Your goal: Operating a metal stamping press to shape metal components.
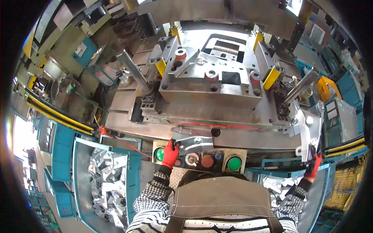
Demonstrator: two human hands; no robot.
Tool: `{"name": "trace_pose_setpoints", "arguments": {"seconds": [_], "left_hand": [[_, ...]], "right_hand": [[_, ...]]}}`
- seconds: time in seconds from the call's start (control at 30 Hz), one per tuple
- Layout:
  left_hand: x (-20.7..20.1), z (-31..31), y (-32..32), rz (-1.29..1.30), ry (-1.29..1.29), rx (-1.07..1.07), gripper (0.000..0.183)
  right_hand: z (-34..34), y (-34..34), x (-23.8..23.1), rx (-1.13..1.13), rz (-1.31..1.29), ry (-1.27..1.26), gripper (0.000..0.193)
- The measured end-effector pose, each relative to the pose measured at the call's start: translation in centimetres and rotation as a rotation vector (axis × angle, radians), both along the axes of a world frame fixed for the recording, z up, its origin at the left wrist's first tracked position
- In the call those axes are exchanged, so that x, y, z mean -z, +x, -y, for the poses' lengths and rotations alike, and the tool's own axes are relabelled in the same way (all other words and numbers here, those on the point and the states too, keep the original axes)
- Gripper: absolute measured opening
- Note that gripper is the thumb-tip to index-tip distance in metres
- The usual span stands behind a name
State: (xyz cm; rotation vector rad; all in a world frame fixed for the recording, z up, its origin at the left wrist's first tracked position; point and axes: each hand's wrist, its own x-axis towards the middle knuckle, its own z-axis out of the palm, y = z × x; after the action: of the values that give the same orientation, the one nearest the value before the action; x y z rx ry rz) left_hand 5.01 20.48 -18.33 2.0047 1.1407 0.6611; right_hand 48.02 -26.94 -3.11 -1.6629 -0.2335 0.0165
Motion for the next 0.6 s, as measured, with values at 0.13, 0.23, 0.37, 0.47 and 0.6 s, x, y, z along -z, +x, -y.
{"name": "trace_pose_setpoints", "arguments": {"seconds": [0.13,0.23,0.37,0.47,0.6], "left_hand": [[-0.5,-0.3,0.1,0.066,0.079,0.061,0.047],[-0.5,-0.2,0.2,0.032,0.087,0.032,0.048],[0.9,-0.5,-0.7,0.071,0.068,0.031,0.047],[0.3,-0.6,-0.4,0.113,-0.025,0.065,0.046],[-1.9,0.1,-1.2,0.153,-0.058,0.026,0.051]], "right_hand": [[-7.2,-6.5,-8.8,-0.203,0.196,-0.125,0.047],[-15.6,-6.6,-11.1,-0.4,0.01,0.032,0.05],[-28.5,-4.4,-14.2,-0.804,0.043,-0.053,0.046],[-34.7,-0.3,-14.8,-0.897,0.695,-0.17,0.034],[-44.4,3.8,-14.4,-1.124,0.108,-0.457,0.033]]}}
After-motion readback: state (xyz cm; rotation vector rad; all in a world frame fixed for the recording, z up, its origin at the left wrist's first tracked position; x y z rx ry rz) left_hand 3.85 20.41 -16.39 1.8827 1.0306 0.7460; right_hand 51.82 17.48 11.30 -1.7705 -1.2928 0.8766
